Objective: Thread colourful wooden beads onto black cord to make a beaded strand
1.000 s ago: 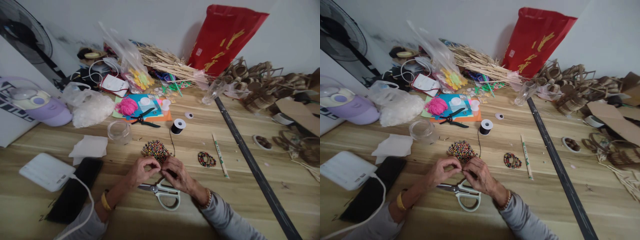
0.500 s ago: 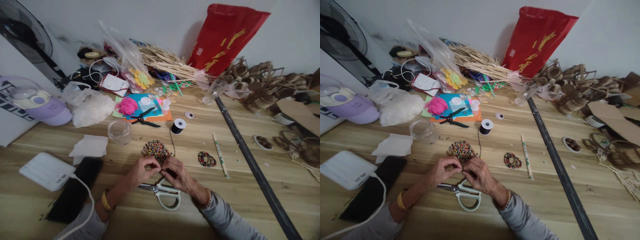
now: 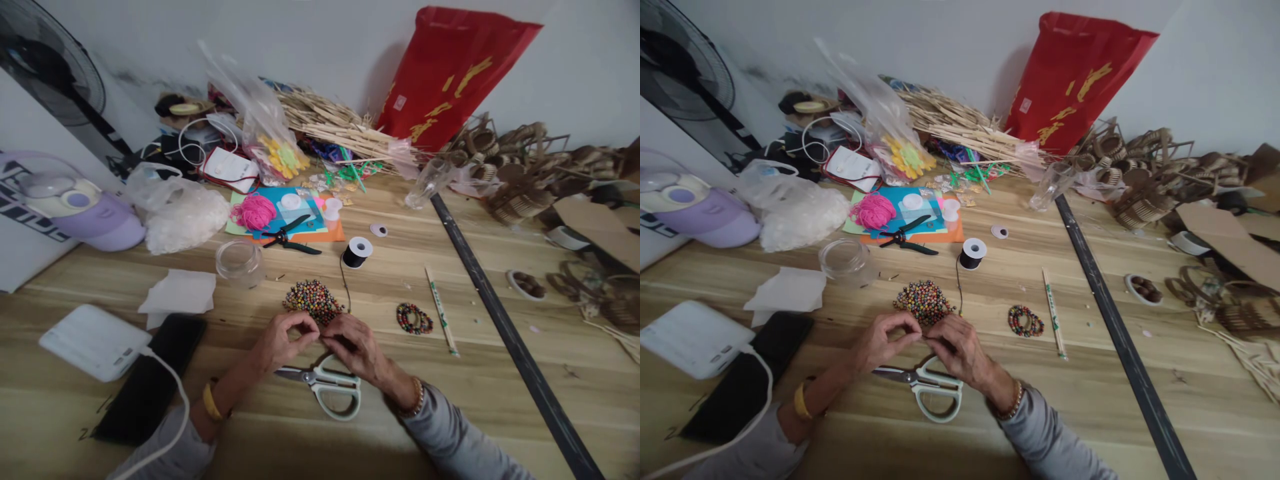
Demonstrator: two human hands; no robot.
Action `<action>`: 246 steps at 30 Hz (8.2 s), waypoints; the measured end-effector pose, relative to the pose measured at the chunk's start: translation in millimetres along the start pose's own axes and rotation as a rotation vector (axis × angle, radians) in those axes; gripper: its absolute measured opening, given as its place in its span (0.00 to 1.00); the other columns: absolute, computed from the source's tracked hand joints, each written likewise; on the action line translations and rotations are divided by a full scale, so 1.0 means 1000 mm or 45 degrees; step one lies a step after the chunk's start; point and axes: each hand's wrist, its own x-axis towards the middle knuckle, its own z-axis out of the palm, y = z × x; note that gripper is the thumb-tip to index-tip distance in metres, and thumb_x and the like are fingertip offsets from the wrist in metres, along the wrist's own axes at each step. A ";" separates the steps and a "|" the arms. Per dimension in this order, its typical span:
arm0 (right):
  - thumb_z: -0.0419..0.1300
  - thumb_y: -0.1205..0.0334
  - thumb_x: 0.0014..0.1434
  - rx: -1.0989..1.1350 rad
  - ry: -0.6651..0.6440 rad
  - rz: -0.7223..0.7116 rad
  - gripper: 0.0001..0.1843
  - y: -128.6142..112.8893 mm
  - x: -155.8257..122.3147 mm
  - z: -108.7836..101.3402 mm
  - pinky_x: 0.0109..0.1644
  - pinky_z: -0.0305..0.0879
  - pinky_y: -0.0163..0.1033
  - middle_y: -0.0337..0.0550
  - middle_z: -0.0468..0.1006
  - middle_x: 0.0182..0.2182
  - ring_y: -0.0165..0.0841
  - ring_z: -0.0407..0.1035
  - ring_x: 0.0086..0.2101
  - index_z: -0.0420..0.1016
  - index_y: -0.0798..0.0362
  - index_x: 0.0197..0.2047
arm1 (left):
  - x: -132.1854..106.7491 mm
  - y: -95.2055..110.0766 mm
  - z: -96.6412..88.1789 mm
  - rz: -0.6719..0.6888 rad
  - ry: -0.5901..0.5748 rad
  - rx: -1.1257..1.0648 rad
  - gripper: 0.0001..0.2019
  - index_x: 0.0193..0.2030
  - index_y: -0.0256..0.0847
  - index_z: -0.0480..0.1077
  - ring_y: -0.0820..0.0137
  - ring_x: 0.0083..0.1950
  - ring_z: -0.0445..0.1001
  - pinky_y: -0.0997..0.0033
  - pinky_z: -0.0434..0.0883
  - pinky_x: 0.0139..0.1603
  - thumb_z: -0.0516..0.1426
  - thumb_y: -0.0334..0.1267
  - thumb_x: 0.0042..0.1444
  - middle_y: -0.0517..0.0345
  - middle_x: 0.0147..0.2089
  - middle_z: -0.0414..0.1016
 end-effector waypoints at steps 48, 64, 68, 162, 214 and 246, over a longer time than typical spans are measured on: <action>0.53 0.67 0.63 -0.043 0.046 0.095 0.06 0.003 0.000 0.002 0.36 0.64 0.37 0.45 0.72 0.29 0.33 0.66 0.31 0.68 0.54 0.34 | 0.000 -0.021 -0.007 0.397 0.081 0.987 0.09 0.31 0.38 0.72 0.67 0.37 0.69 0.62 0.68 0.47 0.53 0.30 0.60 0.56 0.31 0.72; 0.53 0.67 0.62 -0.040 0.065 0.063 0.05 0.000 0.000 -0.001 0.34 0.63 0.37 0.44 0.71 0.28 0.33 0.65 0.31 0.68 0.53 0.34 | 0.002 -0.009 -0.004 -0.123 0.060 0.060 0.03 0.28 0.35 0.74 0.71 0.29 0.75 0.76 0.71 0.33 0.59 0.31 0.48 0.56 0.27 0.79; 0.53 0.66 0.62 -0.029 0.066 0.062 0.05 -0.001 0.001 -0.001 0.35 0.64 0.38 0.44 0.71 0.28 0.33 0.66 0.31 0.68 0.53 0.34 | 0.003 -0.013 -0.004 -0.123 0.036 0.007 0.05 0.31 0.35 0.76 0.69 0.31 0.76 0.75 0.70 0.34 0.59 0.33 0.49 0.54 0.30 0.81; 0.55 0.67 0.61 -0.074 -0.001 0.016 0.03 0.003 -0.001 0.002 0.35 0.63 0.37 0.45 0.73 0.28 0.33 0.66 0.30 0.68 0.53 0.35 | 0.001 -0.006 0.005 0.077 0.001 0.136 0.05 0.28 0.35 0.73 0.70 0.32 0.71 0.74 0.67 0.35 0.55 0.26 0.49 0.56 0.28 0.75; 0.54 0.66 0.62 0.006 0.010 0.109 0.06 0.001 -0.001 0.003 0.37 0.64 0.37 0.44 0.73 0.29 0.32 0.67 0.31 0.70 0.54 0.34 | 0.002 -0.009 0.005 0.126 0.033 0.016 0.05 0.29 0.35 0.75 0.70 0.31 0.73 0.74 0.69 0.34 0.57 0.27 0.49 0.53 0.29 0.75; 0.52 0.65 0.63 -0.024 0.014 0.097 0.07 0.000 0.001 0.002 0.36 0.64 0.37 0.45 0.73 0.28 0.33 0.67 0.30 0.69 0.54 0.33 | 0.002 -0.013 0.005 0.169 0.072 -0.025 0.04 0.29 0.35 0.75 0.69 0.33 0.74 0.72 0.70 0.36 0.59 0.31 0.51 0.52 0.30 0.77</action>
